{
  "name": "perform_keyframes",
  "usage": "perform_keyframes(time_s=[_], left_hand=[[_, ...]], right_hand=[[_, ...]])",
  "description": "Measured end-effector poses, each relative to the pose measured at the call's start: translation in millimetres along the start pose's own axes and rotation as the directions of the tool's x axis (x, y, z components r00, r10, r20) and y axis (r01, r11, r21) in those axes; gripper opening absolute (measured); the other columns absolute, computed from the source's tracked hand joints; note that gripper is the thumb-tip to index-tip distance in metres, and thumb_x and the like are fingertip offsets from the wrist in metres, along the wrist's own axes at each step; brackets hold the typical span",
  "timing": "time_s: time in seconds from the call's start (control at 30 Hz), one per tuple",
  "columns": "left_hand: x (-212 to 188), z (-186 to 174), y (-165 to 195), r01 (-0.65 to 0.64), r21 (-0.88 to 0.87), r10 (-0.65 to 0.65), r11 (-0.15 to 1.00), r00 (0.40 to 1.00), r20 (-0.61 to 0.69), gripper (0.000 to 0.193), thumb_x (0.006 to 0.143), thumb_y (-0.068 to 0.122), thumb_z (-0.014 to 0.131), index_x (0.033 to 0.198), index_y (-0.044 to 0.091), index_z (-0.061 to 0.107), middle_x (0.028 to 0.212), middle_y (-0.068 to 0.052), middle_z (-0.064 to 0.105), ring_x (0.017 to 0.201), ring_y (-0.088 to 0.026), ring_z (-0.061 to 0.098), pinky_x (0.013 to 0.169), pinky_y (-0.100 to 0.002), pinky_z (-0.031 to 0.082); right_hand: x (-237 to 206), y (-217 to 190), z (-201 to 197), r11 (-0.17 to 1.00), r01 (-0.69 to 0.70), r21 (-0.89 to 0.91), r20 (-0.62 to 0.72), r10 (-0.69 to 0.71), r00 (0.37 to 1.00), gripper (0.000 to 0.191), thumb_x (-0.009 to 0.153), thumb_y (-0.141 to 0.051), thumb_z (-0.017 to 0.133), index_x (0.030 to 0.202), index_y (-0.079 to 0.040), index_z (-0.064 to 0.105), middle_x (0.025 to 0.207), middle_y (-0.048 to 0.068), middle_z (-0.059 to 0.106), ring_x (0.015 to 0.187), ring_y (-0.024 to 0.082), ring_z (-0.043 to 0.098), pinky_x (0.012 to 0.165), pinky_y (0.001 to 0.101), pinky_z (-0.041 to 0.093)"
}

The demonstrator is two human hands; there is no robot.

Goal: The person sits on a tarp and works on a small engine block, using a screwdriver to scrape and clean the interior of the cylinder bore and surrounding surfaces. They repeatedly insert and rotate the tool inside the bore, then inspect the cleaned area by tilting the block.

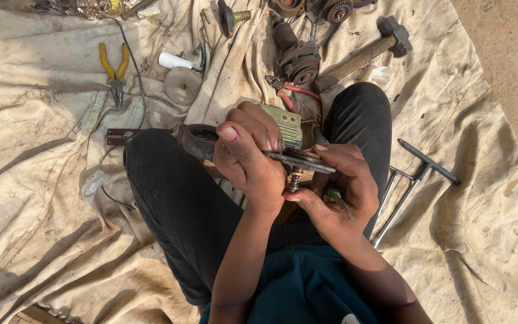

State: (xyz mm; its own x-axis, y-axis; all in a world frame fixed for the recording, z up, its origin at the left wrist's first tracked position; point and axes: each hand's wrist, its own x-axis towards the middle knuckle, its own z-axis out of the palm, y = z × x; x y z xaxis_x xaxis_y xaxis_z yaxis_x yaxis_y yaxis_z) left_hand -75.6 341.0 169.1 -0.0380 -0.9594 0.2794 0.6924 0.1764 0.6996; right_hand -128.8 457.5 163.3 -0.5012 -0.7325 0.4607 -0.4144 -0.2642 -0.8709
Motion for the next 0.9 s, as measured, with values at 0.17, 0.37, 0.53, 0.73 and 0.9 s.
perform_keyframes(time_s=[0.17, 0.37, 0.53, 0.73, 0.9], left_hand=[[12, -29, 45, -0.241, 0.419, -0.068, 0.876, 0.797, 0.6, 0.038, 0.098, 0.041, 0.072, 0.107, 0.006, 0.061, 0.107, -0.007, 0.059, 0.079, -0.014, 0.058, 0.067, -0.023, 0.051], [-13, -65, 40, -0.315, 0.544, -0.088, 0.778, 0.802, 0.591, 0.058, 0.086, 0.029, 0.091, 0.129, 0.009, 0.057, 0.134, -0.006, 0.06, 0.12, -0.022, 0.068, 0.101, -0.031, 0.064], [-25, -78, 17, -0.303, 0.602, -0.063, 0.739, 0.859, 0.509, 0.058, 0.078, 0.029, 0.096, 0.12, 0.011, 0.06, 0.121, -0.004, 0.066, 0.115, -0.017, 0.07, 0.095, -0.03, 0.065], [-24, -88, 15, -0.314, 0.592, -0.071, 0.742, 0.842, 0.535, 0.062, 0.073, 0.027, 0.095, 0.12, 0.009, 0.06, 0.123, -0.007, 0.066, 0.117, -0.023, 0.068, 0.099, -0.035, 0.062], [-29, -87, 8, -0.291, 0.607, -0.077, 0.739, 0.859, 0.506, 0.057, 0.077, 0.025, 0.097, 0.118, 0.011, 0.06, 0.122, -0.006, 0.067, 0.113, -0.018, 0.071, 0.095, -0.031, 0.063]], right_hand=[[-2, 9, -7, 0.996, -0.045, 0.076, -0.073, 0.05, 0.996, 0.057, 0.095, -0.016, 0.085, 0.137, -0.004, 0.048, 0.135, 0.018, 0.059, 0.115, 0.019, 0.067, 0.084, 0.0229, 0.057], [-6, 37, -6, 0.99, -0.04, 0.135, 0.017, 0.038, 0.999, 0.052, 0.101, -0.016, 0.08, 0.139, -0.005, 0.045, 0.136, 0.019, 0.059, 0.112, 0.015, 0.07, 0.081, 0.0224, 0.061], [-10, 51, -9, 0.992, -0.045, 0.116, 0.034, 0.041, 0.999, 0.05, 0.098, -0.016, 0.08, 0.137, -0.003, 0.052, 0.129, 0.018, 0.061, 0.087, 0.007, 0.065, 0.071, 0.0186, 0.054], [-3, 64, -15, 0.99, -0.013, 0.137, 0.132, -0.005, 0.991, 0.05, 0.096, -0.017, 0.08, 0.136, -0.002, 0.055, 0.132, 0.018, 0.059, 0.094, 0.01, 0.067, 0.066, 0.0181, 0.056], [-3, 73, -12, 0.994, -0.001, 0.108, 0.118, -0.012, 0.993, 0.047, 0.097, -0.016, 0.08, 0.135, -0.003, 0.058, 0.132, 0.017, 0.061, 0.091, 0.01, 0.066, 0.066, 0.0192, 0.055]])
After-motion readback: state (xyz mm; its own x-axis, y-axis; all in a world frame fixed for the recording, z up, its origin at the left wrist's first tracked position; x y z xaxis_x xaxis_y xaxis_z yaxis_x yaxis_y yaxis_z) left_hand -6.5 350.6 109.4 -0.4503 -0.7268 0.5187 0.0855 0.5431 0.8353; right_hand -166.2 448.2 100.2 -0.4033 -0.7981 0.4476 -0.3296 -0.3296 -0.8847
